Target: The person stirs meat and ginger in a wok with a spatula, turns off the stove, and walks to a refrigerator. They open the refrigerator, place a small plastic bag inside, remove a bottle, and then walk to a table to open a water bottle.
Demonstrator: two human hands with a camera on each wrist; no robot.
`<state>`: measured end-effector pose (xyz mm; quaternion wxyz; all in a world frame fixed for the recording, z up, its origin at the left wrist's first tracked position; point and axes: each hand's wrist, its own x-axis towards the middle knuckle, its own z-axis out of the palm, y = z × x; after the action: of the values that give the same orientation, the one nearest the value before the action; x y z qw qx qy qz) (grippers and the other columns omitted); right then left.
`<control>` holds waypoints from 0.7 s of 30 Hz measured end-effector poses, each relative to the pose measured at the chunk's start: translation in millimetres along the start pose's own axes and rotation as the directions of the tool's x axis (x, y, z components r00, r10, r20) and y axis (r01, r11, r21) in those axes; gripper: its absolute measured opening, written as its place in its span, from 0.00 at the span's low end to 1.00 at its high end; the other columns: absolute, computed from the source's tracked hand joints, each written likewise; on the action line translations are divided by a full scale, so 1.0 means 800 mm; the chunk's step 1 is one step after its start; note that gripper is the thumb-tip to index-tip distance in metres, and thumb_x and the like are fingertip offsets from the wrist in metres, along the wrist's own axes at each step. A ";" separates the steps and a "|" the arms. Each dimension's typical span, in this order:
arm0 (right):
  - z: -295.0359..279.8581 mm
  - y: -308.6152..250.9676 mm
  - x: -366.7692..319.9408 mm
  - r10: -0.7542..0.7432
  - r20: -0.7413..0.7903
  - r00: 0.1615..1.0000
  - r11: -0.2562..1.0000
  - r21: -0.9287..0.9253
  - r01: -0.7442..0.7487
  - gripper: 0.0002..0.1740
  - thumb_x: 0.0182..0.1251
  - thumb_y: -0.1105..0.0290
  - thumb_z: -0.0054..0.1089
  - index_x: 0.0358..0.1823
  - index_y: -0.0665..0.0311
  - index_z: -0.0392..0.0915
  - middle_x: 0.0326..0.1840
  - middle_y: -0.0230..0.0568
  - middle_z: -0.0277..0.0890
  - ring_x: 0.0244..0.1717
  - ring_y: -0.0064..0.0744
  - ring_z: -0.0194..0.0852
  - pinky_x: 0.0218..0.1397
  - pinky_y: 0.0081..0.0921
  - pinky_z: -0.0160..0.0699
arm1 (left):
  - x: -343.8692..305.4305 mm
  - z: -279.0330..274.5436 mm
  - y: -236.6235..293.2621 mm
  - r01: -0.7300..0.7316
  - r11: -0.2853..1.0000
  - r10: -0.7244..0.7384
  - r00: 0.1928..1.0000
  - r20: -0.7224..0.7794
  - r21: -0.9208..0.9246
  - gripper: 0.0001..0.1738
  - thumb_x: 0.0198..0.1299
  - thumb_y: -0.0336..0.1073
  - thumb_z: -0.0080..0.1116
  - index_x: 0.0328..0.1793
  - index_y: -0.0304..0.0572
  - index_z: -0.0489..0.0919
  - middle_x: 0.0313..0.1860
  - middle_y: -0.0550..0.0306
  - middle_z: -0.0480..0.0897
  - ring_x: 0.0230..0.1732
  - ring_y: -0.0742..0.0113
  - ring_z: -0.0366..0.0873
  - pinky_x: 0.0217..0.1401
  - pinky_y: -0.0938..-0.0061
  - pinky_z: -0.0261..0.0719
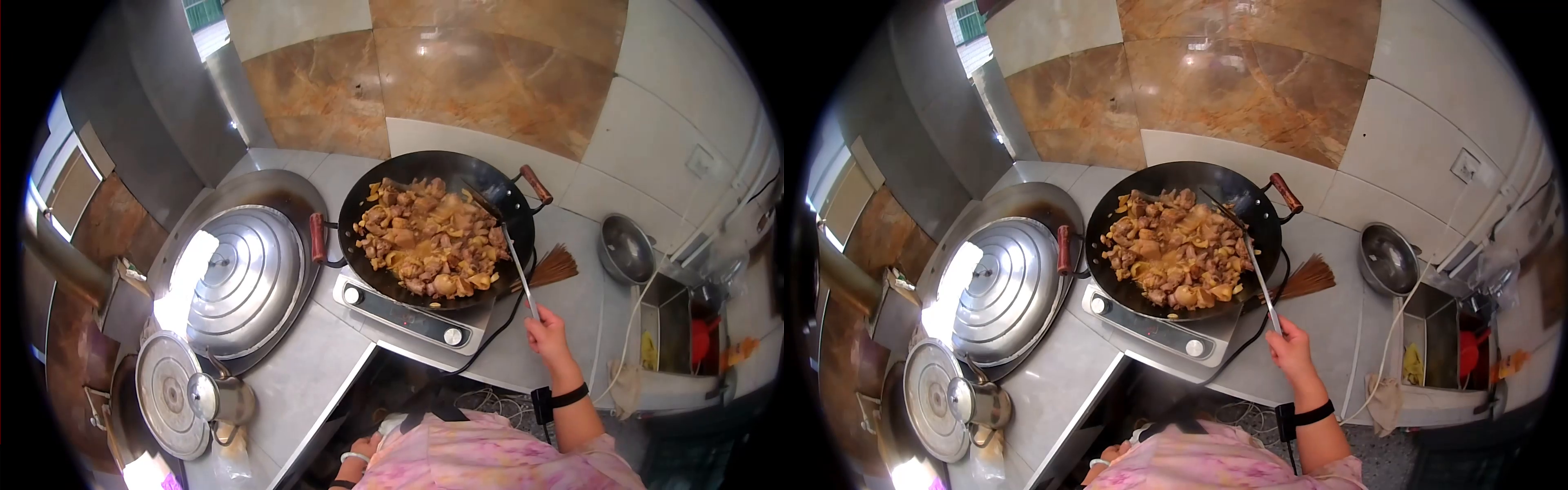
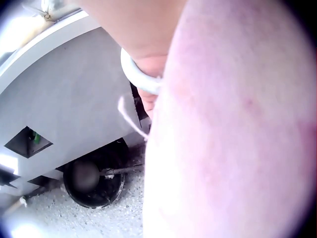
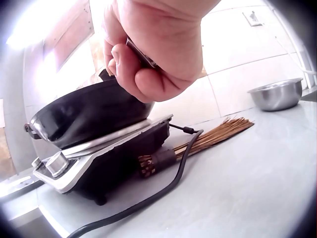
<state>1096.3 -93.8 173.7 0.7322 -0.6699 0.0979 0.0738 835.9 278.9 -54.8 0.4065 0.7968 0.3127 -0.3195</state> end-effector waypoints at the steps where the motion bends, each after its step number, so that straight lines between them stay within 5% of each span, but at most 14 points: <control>1: 0.000 -0.001 0.000 0.007 0.004 1.000 1.000 0.002 -0.007 0.23 0.58 0.76 0.55 0.58 0.64 0.71 0.15 0.25 0.62 0.11 0.13 0.55 0.12 0.14 0.50 | -0.002 -0.002 0.002 -0.022 0.999 0.023 0.998 -0.064 0.029 0.38 0.58 0.64 0.39 0.45 0.32 0.81 0.43 0.33 0.79 0.52 0.42 0.75 0.57 0.61 0.70; 5: -0.002 0.003 0.002 -0.008 -0.001 1.000 1.000 -0.008 0.008 0.23 0.58 0.76 0.55 0.57 0.64 0.71 0.16 0.25 0.63 0.12 0.13 0.55 0.12 0.14 0.51 | -0.012 -0.009 0.010 -0.019 0.995 0.037 0.979 -0.199 0.093 0.33 0.58 0.59 0.39 0.41 0.35 0.82 0.41 0.35 0.80 0.50 0.40 0.75 0.56 0.59 0.71; 21: 0.002 -0.007 -0.004 0.010 0.014 1.000 1.000 -0.009 -0.010 0.21 0.59 0.75 0.56 0.56 0.65 0.71 0.17 0.24 0.63 0.13 0.13 0.56 0.13 0.14 0.51 | -0.007 -0.004 -0.002 -0.014 0.987 0.043 0.982 -0.182 0.162 0.27 0.54 0.53 0.46 0.40 0.36 0.82 0.42 0.35 0.80 0.49 0.41 0.76 0.56 0.59 0.72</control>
<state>1094.5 -93.0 180.2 0.7294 -0.6723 0.0956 0.0827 831.9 281.1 -50.2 0.3150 0.8575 0.3110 -0.2623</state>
